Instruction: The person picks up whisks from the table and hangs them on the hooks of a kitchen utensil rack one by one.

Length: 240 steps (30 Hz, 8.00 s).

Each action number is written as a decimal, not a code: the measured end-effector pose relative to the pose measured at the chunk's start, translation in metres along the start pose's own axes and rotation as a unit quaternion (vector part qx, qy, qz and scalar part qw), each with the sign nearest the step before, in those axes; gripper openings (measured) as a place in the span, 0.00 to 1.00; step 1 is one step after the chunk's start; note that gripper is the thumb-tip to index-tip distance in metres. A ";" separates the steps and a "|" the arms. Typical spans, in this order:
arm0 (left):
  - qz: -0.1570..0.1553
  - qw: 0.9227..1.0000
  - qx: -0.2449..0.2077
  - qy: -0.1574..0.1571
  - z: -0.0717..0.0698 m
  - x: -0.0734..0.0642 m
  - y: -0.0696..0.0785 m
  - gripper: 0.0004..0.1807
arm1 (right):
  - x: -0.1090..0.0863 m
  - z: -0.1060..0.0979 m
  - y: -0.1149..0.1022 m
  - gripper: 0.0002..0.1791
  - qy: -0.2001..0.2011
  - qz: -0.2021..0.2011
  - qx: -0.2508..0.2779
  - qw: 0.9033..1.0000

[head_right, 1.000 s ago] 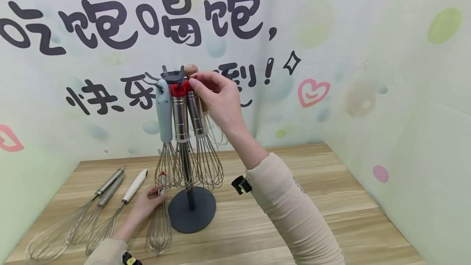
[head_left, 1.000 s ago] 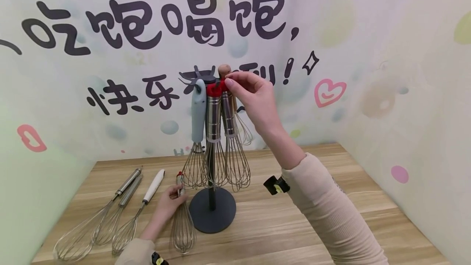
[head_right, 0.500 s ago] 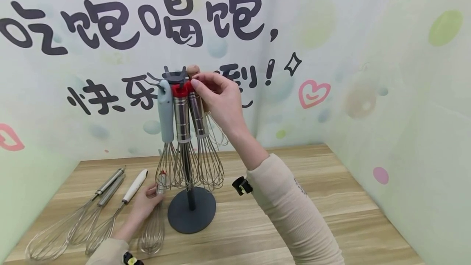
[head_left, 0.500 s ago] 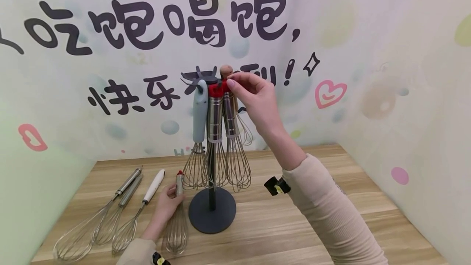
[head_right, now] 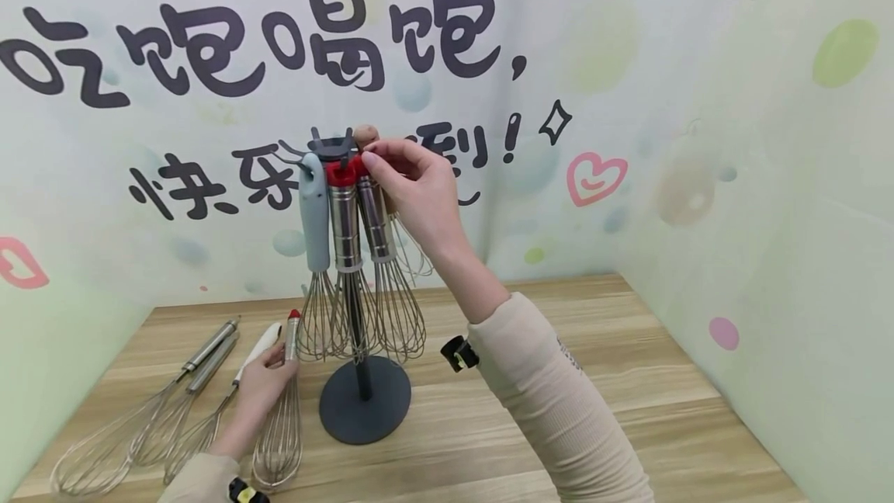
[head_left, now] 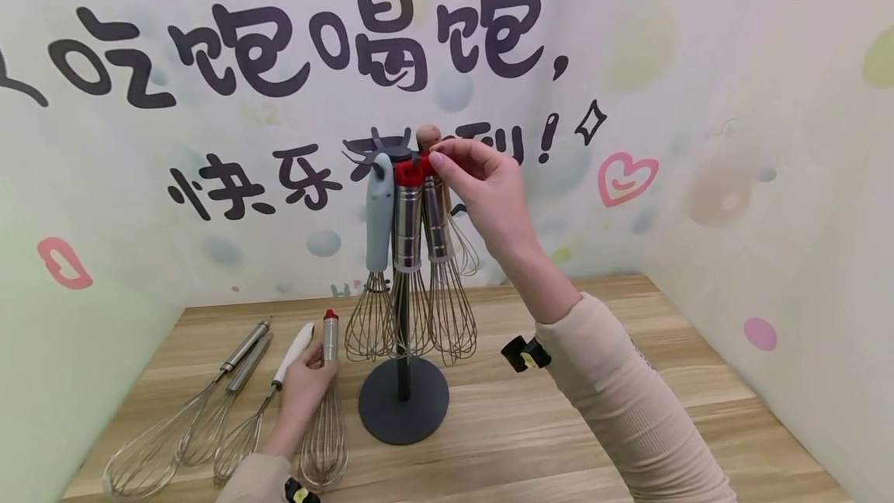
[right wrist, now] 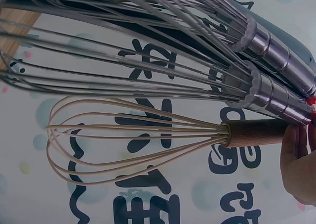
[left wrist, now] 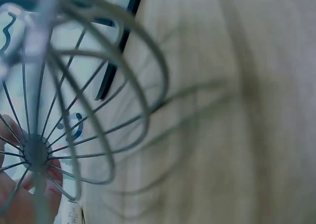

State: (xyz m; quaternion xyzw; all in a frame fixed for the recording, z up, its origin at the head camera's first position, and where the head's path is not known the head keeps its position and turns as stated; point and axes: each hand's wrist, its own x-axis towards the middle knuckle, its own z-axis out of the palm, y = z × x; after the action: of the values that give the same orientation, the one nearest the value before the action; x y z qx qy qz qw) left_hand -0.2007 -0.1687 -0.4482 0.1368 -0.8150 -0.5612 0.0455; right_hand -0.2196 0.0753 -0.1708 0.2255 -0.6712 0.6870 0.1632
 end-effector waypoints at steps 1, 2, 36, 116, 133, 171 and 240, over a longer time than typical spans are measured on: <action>-0.001 1.000 -0.001 0.004 -0.001 0.000 0.001 0.34 | 0.000 0.000 0.000 0.12 0.000 -0.001 0.000 1.000; -0.002 1.000 -0.002 0.009 -0.002 0.000 0.002 0.34 | 0.000 0.000 0.001 0.12 0.000 -0.002 0.000 1.000; 0.004 0.993 -0.109 0.042 -0.022 -0.006 0.033 0.31 | -0.001 0.000 -0.002 0.12 -0.004 -0.001 -0.006 1.000; 0.128 0.963 -0.235 0.039 -0.055 -0.060 0.159 0.27 | -0.001 0.001 0.000 0.12 0.005 -0.008 -0.003 1.000; 0.158 0.957 -0.240 0.042 -0.054 -0.066 0.178 0.24 | 0.000 0.000 0.001 0.10 0.008 -0.002 0.007 1.000; 0.201 0.951 -0.232 0.048 -0.052 -0.071 0.215 0.25 | 0.001 0.003 -0.004 0.15 0.019 -0.012 0.068 0.997; 0.238 0.956 -0.157 0.073 -0.058 -0.071 0.216 0.25 | -0.001 -0.007 0.004 0.18 -0.039 -0.003 0.081 0.996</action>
State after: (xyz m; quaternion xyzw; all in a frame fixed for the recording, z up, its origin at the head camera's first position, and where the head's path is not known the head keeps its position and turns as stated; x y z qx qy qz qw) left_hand -0.1567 -0.1293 -0.2209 -0.0297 -0.7201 -0.6435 0.2580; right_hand -0.2214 0.0818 -0.1743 0.2667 -0.6188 0.7291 0.1200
